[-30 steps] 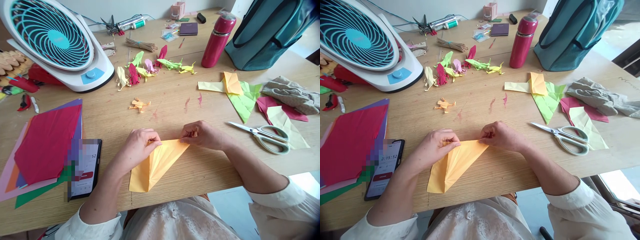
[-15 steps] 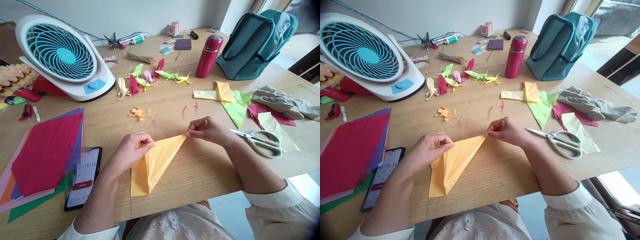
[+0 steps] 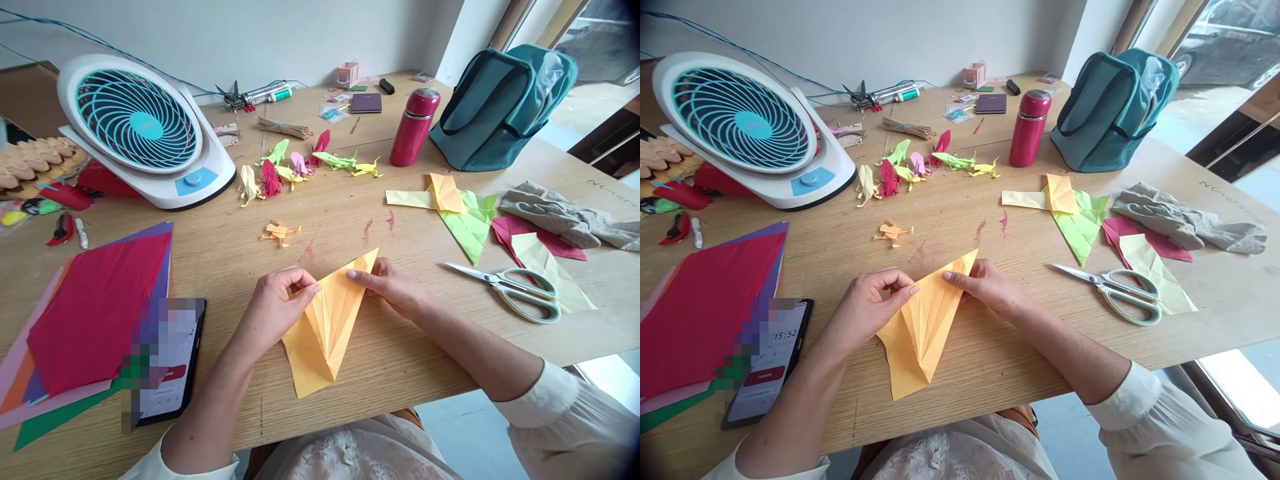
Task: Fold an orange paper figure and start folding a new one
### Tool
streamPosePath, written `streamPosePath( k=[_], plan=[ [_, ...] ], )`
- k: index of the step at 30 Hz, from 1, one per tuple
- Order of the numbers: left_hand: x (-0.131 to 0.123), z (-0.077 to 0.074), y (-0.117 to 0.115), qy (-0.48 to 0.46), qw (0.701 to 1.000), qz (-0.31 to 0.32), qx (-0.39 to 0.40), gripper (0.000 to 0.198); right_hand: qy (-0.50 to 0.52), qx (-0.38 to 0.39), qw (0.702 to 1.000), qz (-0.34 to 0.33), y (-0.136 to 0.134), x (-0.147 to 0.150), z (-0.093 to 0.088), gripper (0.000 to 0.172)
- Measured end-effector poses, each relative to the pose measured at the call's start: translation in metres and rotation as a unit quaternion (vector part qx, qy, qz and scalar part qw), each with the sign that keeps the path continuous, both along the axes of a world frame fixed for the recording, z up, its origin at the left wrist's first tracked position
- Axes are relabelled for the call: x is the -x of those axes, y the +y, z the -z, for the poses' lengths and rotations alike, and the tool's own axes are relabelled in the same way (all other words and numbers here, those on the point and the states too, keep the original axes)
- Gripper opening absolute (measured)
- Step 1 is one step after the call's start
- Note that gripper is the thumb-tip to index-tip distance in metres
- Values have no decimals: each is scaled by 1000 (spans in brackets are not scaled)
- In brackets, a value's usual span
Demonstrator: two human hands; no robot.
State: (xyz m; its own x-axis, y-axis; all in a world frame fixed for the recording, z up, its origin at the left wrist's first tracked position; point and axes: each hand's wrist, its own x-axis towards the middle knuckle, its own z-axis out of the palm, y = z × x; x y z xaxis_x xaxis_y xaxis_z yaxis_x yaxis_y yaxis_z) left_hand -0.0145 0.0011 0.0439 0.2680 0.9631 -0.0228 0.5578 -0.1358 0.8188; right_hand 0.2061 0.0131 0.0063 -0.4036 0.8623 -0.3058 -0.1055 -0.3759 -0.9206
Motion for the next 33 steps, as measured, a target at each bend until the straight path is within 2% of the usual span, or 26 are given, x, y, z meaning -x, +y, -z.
streamPosePath(
  k=[4,10,12,14,15,17,18,20,21,23,27,33],
  plan=[
    [-4,6,-1,-15,999,4,39,21,17,17,999,46,-4,5,-4,36],
    [7,9,7,-31,995,12,93,21,-41,21,997,62,4,-4,1,43],
    [9,8,8,-25,996,25,86,21,-61,-8,996,68,9,-10,4,44],
    [8,7,6,-1,998,36,58,19,-90,-94,987,93,11,-16,1,41],
    [6,6,5,20,998,41,38,19,-115,-158,974,111,11,-18,-2,36],
    [2,4,0,70,996,55,-5,17,-189,-303,926,123,6,-18,-10,22],
    [-1,3,-3,95,993,67,-25,16,-227,-368,897,96,3,-16,-15,15],
    [-7,2,-8,138,983,100,-63,15,-285,-449,847,-12,-6,-10,-22,12],
    [-9,2,-10,156,978,115,-78,16,-309,-471,824,-56,-9,-6,-23,14],
    [-13,2,-12,178,969,135,-102,16,-335,-479,802,-121,-14,-1,-23,17],
    [-14,3,-13,174,967,137,-126,8,-333,-449,817,-141,-14,0,-15,16],
    [-9,0,-10,160,975,96,-117,20,-336,-412,837,-128,-11,-6,-15,14]
  ],
)
